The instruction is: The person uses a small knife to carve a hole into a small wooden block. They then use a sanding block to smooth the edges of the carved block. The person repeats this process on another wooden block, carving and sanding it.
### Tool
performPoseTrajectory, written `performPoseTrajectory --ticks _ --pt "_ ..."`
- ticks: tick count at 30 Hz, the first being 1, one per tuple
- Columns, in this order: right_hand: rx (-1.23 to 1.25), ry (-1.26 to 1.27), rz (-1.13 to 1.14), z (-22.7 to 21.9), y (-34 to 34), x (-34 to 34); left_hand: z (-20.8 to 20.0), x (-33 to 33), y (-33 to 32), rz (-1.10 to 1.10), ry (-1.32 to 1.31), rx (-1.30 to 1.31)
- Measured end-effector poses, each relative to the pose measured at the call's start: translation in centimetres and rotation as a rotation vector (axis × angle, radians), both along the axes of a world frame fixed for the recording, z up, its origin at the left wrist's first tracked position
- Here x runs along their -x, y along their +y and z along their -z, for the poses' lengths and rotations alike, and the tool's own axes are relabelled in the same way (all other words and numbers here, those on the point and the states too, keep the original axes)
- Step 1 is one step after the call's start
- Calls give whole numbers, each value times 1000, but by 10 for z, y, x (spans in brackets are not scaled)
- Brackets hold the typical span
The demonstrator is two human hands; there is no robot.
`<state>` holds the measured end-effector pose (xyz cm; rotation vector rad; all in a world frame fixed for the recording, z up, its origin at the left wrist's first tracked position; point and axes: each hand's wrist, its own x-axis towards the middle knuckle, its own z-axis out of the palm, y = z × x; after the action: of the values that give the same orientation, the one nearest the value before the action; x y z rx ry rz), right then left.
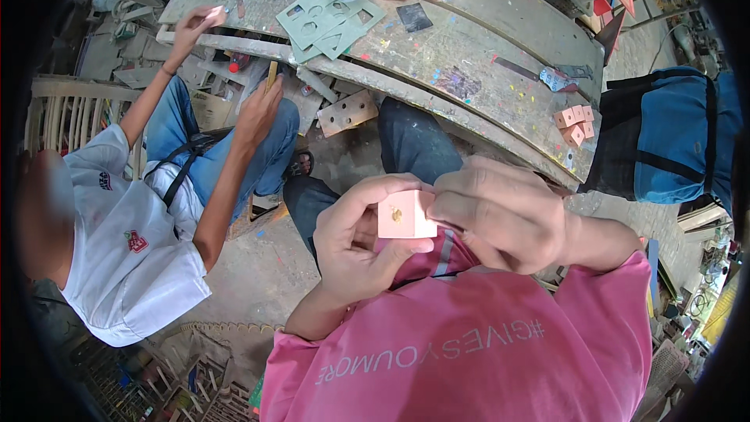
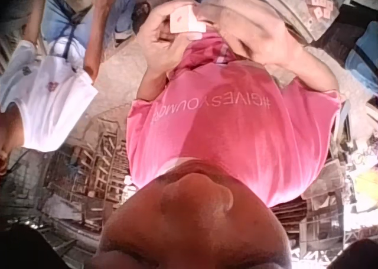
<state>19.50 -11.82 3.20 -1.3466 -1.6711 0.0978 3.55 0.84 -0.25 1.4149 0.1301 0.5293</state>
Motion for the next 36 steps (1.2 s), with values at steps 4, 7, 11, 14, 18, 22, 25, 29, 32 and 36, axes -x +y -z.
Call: performPoseTrajectory --ticks 4,7,11,14,18,22,25,29,32,36 --pt "-114 -189 -55 12 2 -7 -11 -1 -1 -65 70 -135" --pt "23 169 46 15 0 10 -1 -1 -2 -161 -34 -334" --pt "569 687 116 -17 -7 8 7 -14 15 -231 -323 -934" --pt "989 1417 129 -40 -5 1 8 -22 20 -210 -430 -1046" --pt "427 606 129 -6 -8 5 13 -24 13 -171 -221 -716" --pt "11 50 -8 16 -8 -3 6 -9 3 70 160 27" --pt "-108 -290 -208 18 -5 -22 13 -13 25 527 401 753" --pt "-3 -270 -295 19 -3 -33 14 -15 10 403 350 805" --pt "160 83 -96 15 -6 -19 8 -16 -6 -8 167 147" --pt "522 600 178 -2 -9 2 20 -28 6 -280 -284 -840"
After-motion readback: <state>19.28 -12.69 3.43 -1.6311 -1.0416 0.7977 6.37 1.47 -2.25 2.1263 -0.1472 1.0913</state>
